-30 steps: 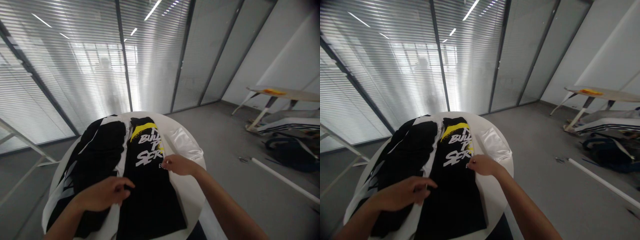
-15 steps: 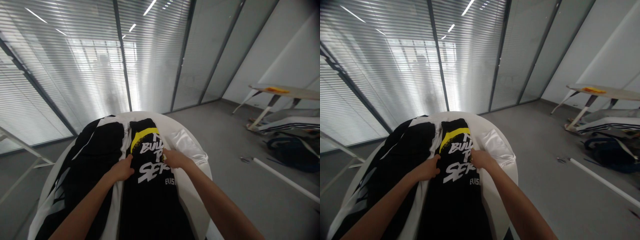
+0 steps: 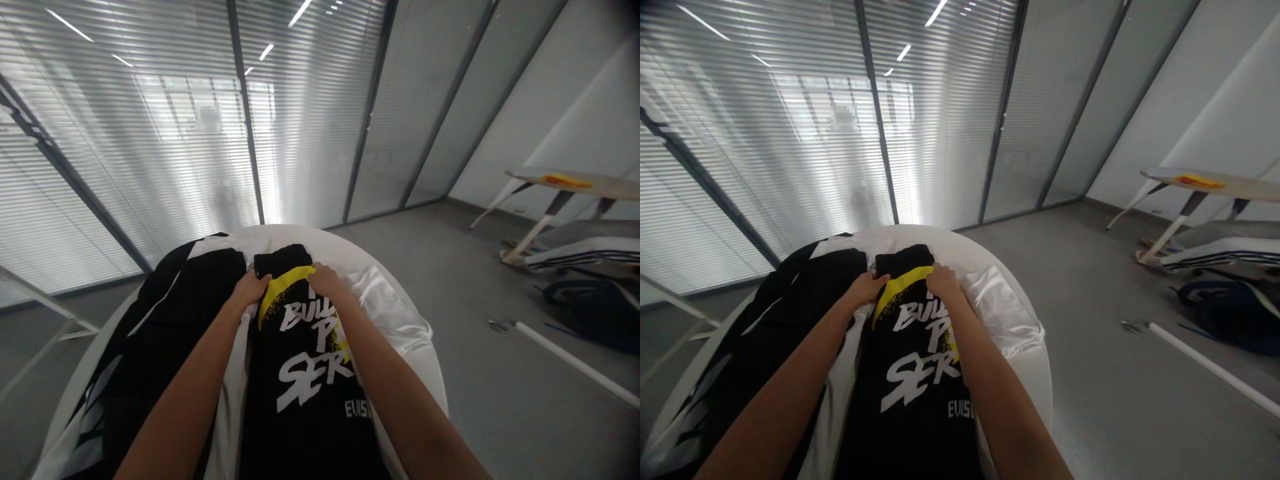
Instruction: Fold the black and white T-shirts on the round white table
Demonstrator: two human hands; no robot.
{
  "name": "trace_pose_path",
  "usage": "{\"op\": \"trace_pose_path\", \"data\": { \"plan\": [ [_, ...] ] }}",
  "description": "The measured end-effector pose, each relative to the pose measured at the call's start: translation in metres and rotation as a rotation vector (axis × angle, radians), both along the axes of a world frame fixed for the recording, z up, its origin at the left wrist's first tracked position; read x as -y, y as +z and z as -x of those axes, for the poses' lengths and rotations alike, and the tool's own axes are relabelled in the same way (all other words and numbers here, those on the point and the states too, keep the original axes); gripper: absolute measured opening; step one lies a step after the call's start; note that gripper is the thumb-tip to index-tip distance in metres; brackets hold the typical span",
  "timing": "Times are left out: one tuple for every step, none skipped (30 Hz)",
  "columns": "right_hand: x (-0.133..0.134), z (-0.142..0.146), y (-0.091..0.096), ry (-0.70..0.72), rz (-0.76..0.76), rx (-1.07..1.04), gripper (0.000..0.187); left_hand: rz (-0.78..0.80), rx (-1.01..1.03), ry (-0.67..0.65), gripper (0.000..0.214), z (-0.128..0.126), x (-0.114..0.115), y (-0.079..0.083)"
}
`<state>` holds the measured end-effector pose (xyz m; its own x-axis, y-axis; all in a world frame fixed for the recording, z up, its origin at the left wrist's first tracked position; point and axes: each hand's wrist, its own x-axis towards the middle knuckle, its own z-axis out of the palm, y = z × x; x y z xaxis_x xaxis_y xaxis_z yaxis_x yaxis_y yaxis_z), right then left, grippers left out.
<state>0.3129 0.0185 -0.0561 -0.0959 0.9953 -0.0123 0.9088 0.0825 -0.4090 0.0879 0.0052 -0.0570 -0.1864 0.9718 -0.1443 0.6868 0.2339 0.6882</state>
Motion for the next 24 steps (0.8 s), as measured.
{"op": "trace_pose_path", "data": {
  "plan": [
    [-0.005,0.003,-0.004,-0.017,0.000,-0.006,0.041,-0.005,0.045,0.008,0.027,-0.003,-0.005,-0.004],
    [-0.009,0.005,-0.008,-0.037,-0.002,-0.014,0.044,-0.006,0.094,0.019,0.026,-0.005,-0.009,-0.007],
    [-0.013,0.006,-0.012,-0.055,-0.004,-0.018,0.046,-0.006,0.145,0.031,0.026,-0.007,-0.011,-0.010],
    [-0.017,0.007,-0.015,-0.072,-0.007,-0.031,0.048,-0.008,0.195,0.043,0.024,-0.007,-0.012,-0.013],
    [-0.021,0.006,-0.018,-0.090,-0.012,-0.060,0.048,-0.007,0.244,0.054,0.023,-0.007,-0.012,-0.015],
    [-0.025,0.004,-0.021,-0.106,-0.016,-0.117,0.048,-0.001,0.292,0.065,0.022,-0.006,-0.012,-0.017],
    [-0.028,0.002,-0.023,-0.120,-0.003,-0.218,0.048,0.009,0.338,0.075,0.021,-0.004,-0.011,-0.018],
    [-0.031,0.000,-0.025,-0.132,0.029,-0.348,0.049,0.022,0.385,0.080,0.021,-0.002,-0.010,-0.018],
    [-0.034,-0.003,-0.026,-0.140,0.075,-0.487,0.051,0.036,0.429,0.082,0.021,0.000,-0.009,-0.018],
    [-0.036,-0.006,-0.026,-0.144,0.130,-0.609,0.053,0.049,0.476,0.078,0.023,0.002,-0.009,-0.017],
    [-0.038,-0.008,-0.026,-0.147,0.185,-0.695,0.056,0.060,0.528,0.071,0.026,0.005,-0.009,-0.016],
    [-0.039,-0.010,-0.025,-0.153,0.227,-0.740,0.060,0.068,0.583,0.063,0.028,0.006,-0.010,-0.015],
    [-0.039,-0.012,-0.023,-0.159,0.253,-0.768,0.064,0.073,0.635,0.054,0.029,0.008,-0.011,-0.014],
    [-0.039,-0.014,-0.022,-0.164,0.271,-0.803,0.068,0.077,0.683,0.049,0.029,0.008,-0.012,-0.013],
    [-0.038,-0.015,-0.020,-0.167,0.298,-0.869,0.073,0.080,0.722,0.047,0.028,0.009,-0.014,-0.013],
    [-0.037,-0.016,-0.018,-0.166,0.331,-0.957,0.077,0.081,0.753,0.049,0.026,0.009,-0.015,-0.013],
    [-0.036,-0.016,-0.015,-0.160,0.365,-1.054,0.081,0.077,0.771,0.054,0.025,0.009,-0.016,-0.013],
    [-0.035,-0.016,-0.014,-0.149,0.395,-1.145,0.082,0.073,0.790,0.062,0.024,0.009,-0.017,-0.013],
    [-0.035,-0.016,-0.012,-0.138,0.411,-1.216,0.082,0.069,0.821,0.073,0.025,0.009,-0.018,-0.013],
    [-0.035,-0.016,-0.011,-0.130,0.409,-1.256,0.080,0.067,0.858,0.085,0.025,0.009,-0.018,-0.012],
    [-0.035,-0.016,-0.009,-0.120,0.393,-1.286,0.078,0.067,0.898,0.094,0.027,0.009,-0.018,-0.011],
    [-0.035,-0.015,-0.008,-0.109,0.363,-1.315,0.075,0.069,0.936,0.099,0.029,0.009,-0.018,-0.010],
    [-0.035,-0.014,-0.007,-0.094,0.325,-1.346,0.073,0.070,0.968,0.098,0.031,0.009,-0.017,-0.008],
    [-0.036,-0.014,-0.006,-0.076,0.282,-1.377,0.072,0.072,0.991,0.093,0.034,0.009,-0.017,-0.006]
  ]
}}
